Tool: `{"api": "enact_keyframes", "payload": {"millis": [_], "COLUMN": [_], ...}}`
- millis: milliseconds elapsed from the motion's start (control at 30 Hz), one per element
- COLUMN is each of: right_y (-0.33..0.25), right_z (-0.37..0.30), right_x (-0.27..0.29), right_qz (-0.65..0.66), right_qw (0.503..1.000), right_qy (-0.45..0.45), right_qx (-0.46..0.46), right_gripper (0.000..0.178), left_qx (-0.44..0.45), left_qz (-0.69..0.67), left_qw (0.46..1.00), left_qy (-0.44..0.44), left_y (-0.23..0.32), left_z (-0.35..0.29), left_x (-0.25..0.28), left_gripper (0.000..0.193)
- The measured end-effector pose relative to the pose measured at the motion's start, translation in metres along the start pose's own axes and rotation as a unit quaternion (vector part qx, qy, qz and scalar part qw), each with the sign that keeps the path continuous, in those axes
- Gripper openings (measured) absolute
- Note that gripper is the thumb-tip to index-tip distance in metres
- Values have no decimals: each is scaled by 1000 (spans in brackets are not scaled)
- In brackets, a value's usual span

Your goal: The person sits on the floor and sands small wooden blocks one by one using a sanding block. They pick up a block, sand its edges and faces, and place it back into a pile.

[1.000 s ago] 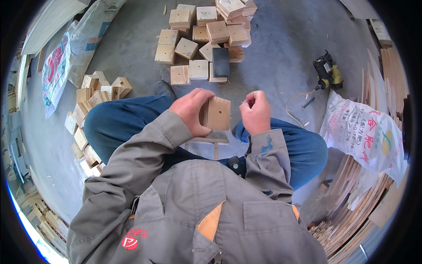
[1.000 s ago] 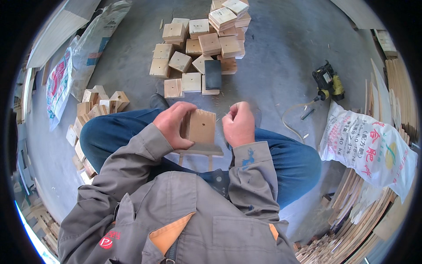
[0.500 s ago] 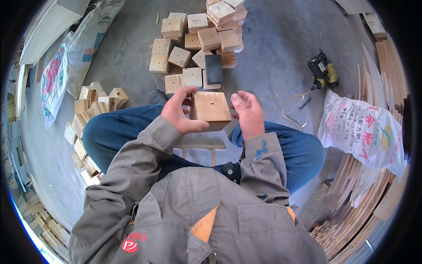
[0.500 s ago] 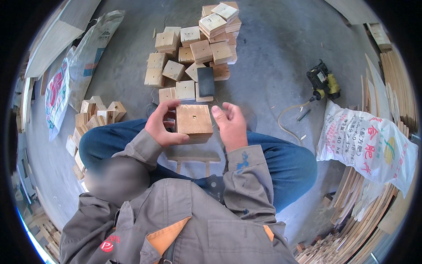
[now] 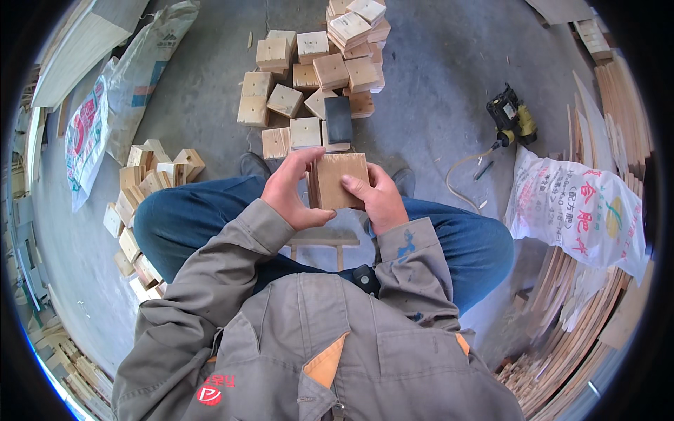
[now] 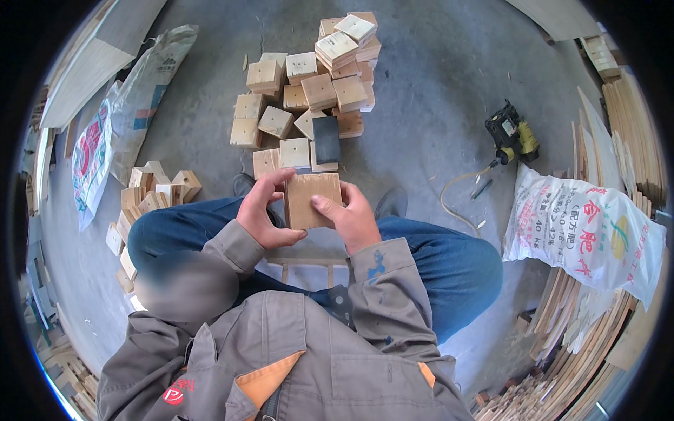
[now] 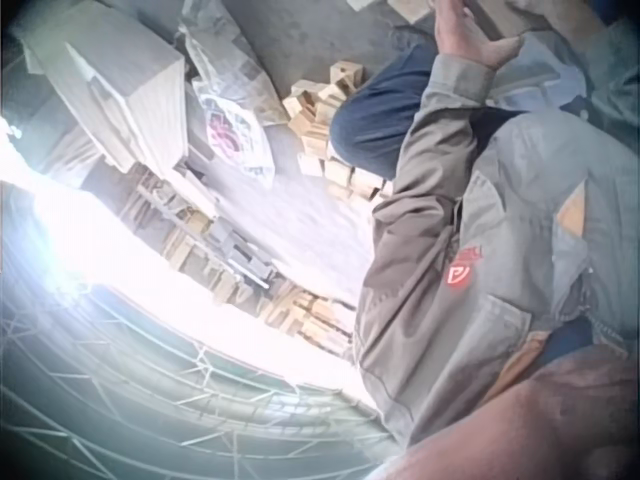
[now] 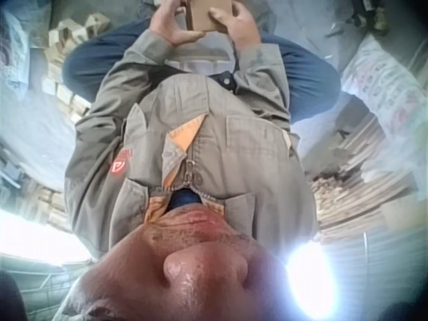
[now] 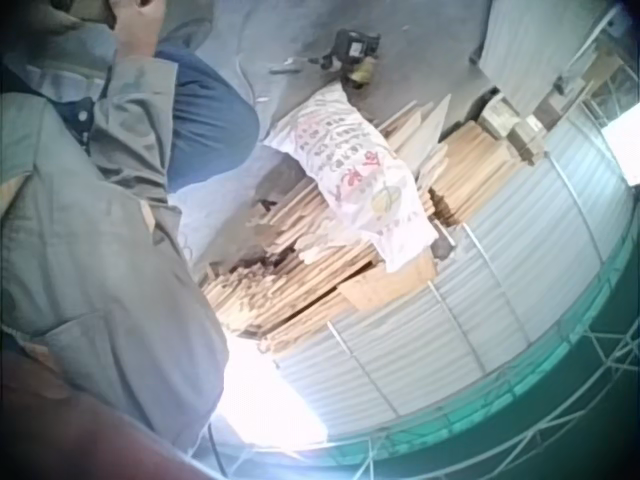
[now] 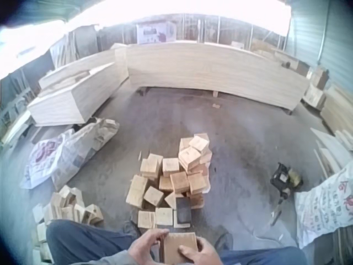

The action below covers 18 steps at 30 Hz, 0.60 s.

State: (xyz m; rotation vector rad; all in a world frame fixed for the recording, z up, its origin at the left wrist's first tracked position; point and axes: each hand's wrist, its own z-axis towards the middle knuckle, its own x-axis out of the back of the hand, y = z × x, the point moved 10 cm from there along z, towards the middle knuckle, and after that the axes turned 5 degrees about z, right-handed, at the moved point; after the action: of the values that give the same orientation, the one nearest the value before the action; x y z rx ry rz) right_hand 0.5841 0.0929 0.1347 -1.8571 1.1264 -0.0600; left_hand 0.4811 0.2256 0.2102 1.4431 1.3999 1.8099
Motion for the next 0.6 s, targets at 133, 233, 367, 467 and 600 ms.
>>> {"api": "enact_keyframes", "payload": {"millis": [133,233,367,467,600], "right_y": [-4,2,-4,-4,-1], "right_z": [1,8,2,1,2], "right_x": [-2,7,6,4,3], "right_qz": [-60,-46,10,52,68], "right_qw": [997,997,998,997,997], "right_qy": [20,33,53,47,30], "right_qx": [47,55,36,17,5], "right_gripper": [49,42,42,45,51], "left_qx": [-12,-3,26,44,48], "left_qz": [3,-3,-21,-43,-75], "left_qw": [1000,1000,999,998,996], "left_qy": [5,1,-3,-4,-3], "left_y": [3,1,-4,-9,-17], "left_z": [1,1,1,3,2], "left_x": [1,1,2,2,1], "left_gripper": [101,101,103,106,112]}}
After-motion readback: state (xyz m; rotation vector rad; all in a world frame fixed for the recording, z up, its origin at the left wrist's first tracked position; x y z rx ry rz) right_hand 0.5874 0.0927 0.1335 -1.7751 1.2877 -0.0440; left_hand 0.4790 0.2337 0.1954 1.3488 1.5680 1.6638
